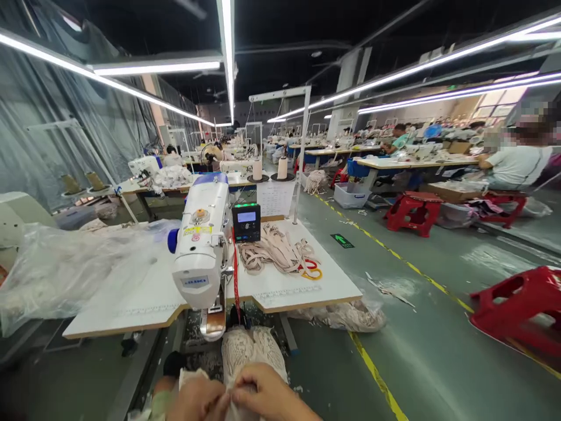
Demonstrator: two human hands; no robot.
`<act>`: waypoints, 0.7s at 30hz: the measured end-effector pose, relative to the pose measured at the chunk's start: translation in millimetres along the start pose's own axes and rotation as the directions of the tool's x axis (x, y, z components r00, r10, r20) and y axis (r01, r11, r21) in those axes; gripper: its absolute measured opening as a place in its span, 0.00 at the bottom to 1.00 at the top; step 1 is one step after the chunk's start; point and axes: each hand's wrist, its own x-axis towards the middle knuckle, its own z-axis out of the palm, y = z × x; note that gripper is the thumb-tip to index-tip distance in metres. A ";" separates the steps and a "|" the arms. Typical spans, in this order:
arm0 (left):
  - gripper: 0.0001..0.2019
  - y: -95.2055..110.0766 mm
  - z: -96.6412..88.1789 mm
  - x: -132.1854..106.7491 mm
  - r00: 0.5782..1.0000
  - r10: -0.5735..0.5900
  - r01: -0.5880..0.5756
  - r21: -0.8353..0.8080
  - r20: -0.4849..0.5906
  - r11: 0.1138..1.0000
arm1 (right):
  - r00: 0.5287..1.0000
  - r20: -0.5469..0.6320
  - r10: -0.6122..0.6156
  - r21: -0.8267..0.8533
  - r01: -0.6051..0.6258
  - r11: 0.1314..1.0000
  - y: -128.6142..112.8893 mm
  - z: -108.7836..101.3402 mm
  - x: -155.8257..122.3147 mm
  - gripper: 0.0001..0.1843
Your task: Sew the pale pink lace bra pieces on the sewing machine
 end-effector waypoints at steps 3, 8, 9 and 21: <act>0.21 3.4 -12.9 4.1 0.984 0.036 -0.023 0.080 -0.174 0.997 | 0.987 -0.007 -0.159 0.037 0.160 0.987 -15.6 -19.5 2.8 0.14; 0.22 -4.0 -64.4 18.6 0.987 -0.053 0.062 0.060 -0.149 0.996 | 0.984 0.054 -0.171 0.002 0.171 0.985 -25.2 -44.8 36.2 0.16; 0.22 -6.7 -71.9 21.9 0.984 -0.124 0.126 0.012 -0.130 0.992 | 0.986 0.064 -0.156 0.000 0.156 0.988 -25.0 -47.7 43.1 0.15; 0.19 -43.3 -86.9 62.0 0.898 -0.344 0.238 -0.355 -0.273 0.904 | 0.991 0.134 -0.020 0.054 0.012 0.998 -25.2 -67.1 100.7 0.21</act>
